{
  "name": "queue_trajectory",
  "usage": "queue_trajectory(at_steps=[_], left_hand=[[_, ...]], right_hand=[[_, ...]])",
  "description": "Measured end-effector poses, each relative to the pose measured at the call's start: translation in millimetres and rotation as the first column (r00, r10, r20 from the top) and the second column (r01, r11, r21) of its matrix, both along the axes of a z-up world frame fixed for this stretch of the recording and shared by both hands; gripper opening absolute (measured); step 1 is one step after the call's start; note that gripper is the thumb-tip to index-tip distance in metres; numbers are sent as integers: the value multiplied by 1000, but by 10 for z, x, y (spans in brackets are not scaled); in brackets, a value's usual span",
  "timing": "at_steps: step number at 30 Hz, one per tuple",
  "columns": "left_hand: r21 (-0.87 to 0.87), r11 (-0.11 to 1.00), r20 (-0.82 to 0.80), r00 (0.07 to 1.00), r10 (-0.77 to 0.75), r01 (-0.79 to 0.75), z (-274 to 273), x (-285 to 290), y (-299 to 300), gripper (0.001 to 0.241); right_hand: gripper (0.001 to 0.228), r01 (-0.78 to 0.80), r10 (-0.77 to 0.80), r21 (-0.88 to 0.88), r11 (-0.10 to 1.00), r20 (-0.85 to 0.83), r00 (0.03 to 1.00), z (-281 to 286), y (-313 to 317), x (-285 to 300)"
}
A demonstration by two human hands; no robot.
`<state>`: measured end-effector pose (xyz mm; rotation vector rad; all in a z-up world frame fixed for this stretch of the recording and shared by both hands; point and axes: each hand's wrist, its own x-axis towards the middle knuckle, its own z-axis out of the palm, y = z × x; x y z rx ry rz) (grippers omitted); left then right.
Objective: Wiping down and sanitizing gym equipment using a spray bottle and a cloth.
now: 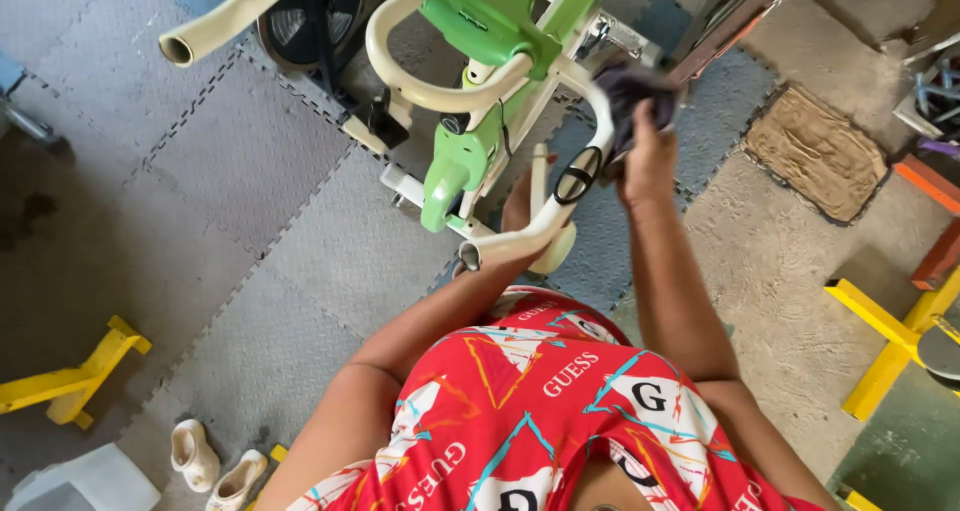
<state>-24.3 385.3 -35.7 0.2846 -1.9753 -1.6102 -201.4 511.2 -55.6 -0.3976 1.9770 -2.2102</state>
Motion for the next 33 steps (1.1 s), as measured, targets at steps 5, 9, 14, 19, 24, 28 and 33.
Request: queue_trajectory(at_steps=[5, 9, 14, 19, 24, 28, 33], left_hand=[[116, 991, 55, 996, -70, 63, 44, -84, -120, 82], [88, 995, 84, 994, -64, 57, 334, -89, -174, 87], [49, 999, 87, 996, -13, 9, 405, -197, -238, 85], [110, 993, 201, 979, 29, -52, 266, -392, -211, 82], [163, 962, -34, 974, 225, -217, -202, -742, -54, 89], [250, 921, 10, 952, 307, -300, -515, -1052, 89, 93], [303, 826, 101, 878, 468, -475, -414, -1352, 306, 81]], right_hand=[[43, 5, 43, -239, 971, 194, 980, 453, -85, 74], [59, 153, 446, 644, 750, -663, 601, 642, -314, 87], [54, -116, 409, 556, 823, -439, 800, 417, -360, -443], [24, -268, 310, 334, 904, -78, 948, 292, -445, -1119], [38, -337, 421, 400, 852, -141, 896, 739, -817, -1254], [66, -765, 851, 426, 482, -435, 294, 866, -1089, -1086], [87, -668, 887, 601, 438, -412, 210, 732, -1367, -1307]])
